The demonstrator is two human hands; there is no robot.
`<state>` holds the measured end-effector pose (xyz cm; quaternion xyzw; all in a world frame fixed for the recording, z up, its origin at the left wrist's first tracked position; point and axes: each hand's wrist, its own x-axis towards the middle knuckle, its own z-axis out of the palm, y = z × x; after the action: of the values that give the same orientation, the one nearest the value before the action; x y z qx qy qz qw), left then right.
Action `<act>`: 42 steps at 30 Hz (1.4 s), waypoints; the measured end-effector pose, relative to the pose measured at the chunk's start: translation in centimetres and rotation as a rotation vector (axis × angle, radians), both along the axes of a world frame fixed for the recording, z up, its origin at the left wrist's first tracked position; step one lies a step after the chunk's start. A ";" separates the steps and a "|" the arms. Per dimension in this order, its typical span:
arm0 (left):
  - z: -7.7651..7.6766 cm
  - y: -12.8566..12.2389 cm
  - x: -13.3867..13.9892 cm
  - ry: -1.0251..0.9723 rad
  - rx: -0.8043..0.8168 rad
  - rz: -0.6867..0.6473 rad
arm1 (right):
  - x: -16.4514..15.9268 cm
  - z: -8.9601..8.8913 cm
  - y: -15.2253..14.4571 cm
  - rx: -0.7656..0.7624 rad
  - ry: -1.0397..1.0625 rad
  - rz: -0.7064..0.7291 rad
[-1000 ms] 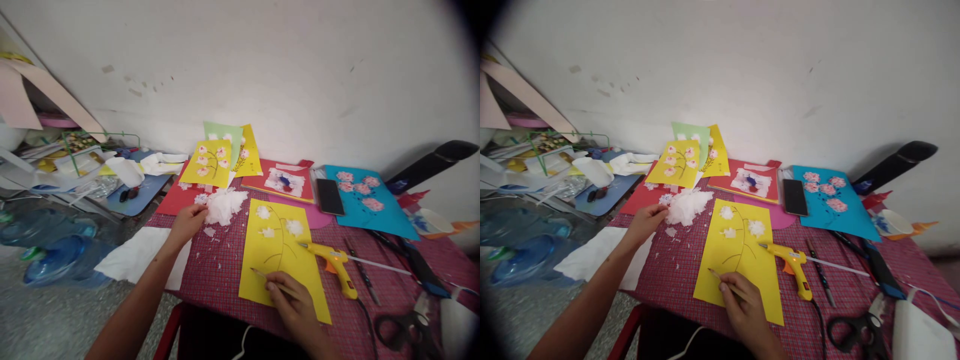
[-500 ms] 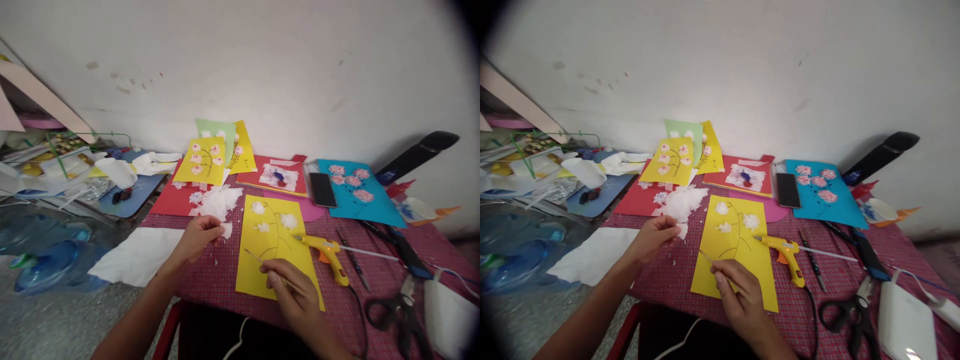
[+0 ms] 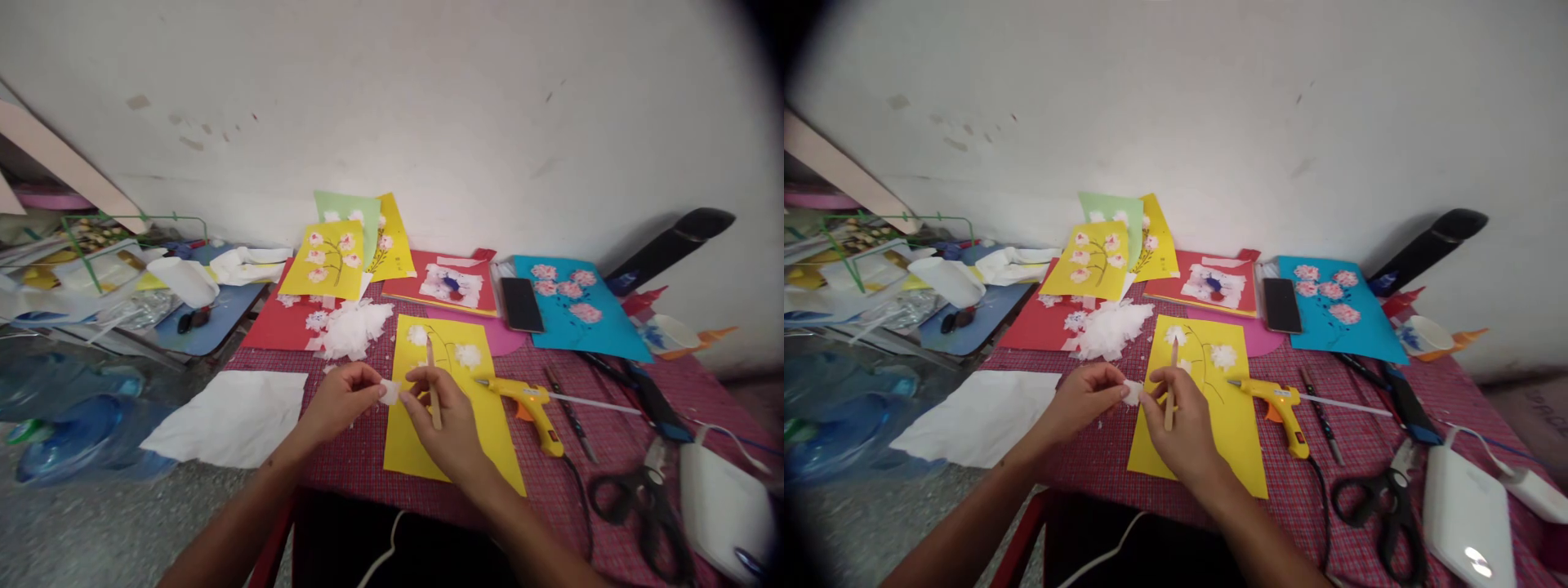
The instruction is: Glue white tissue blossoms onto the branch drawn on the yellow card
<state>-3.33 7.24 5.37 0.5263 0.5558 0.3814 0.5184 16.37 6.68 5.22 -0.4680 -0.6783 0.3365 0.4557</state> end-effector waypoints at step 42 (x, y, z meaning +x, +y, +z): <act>-2.2 0.4 5.7 -0.258 -0.187 -0.018 | 6.4 -1.1 -4.8 -0.011 0.049 0.103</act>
<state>2.35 7.63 3.16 0.4272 0.5130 0.3878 0.6355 22.81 1.85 4.14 -0.4266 -0.6882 0.3746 0.4518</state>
